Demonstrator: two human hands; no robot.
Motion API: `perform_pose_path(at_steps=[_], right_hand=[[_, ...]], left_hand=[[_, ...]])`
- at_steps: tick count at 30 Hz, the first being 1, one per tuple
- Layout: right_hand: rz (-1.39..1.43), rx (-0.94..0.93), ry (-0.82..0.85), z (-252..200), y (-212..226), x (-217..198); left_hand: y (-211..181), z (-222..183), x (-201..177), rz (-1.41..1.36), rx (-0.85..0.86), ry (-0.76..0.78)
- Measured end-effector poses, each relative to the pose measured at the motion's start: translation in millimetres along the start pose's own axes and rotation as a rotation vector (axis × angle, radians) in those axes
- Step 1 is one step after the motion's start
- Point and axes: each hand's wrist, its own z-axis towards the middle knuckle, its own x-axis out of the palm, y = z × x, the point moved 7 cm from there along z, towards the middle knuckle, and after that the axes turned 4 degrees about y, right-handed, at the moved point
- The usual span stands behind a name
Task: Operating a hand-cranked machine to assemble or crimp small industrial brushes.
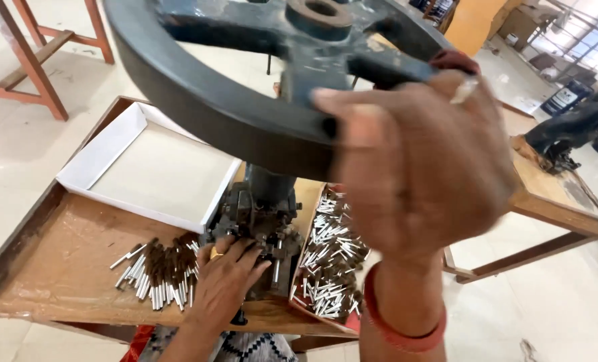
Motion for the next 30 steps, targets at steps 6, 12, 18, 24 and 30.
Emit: perform_pose_path(at_steps=[6, 12, 18, 24, 30], right_hand=[[0.656, 0.175, -0.172, -27, -111, -8], [0.719, 0.107, -0.147, -44, -129, 8], [0.368, 0.022, -0.004, -39, -104, 2], [0.713, 0.042, -0.235, -23, -104, 4], [0.702, -0.06, -0.22, -21, -115, -2]], left_hand=[[-48, 5, 39, -0.298, 0.209, -0.066], [8, -19, -32, -0.099, 0.183, -0.251], [202, -90, -56, 0.333, -0.489, -0.022], [139, -58, -62, 0.031, -0.5, -0.008], [27, -12, 4, -0.212, -0.075, -0.166]])
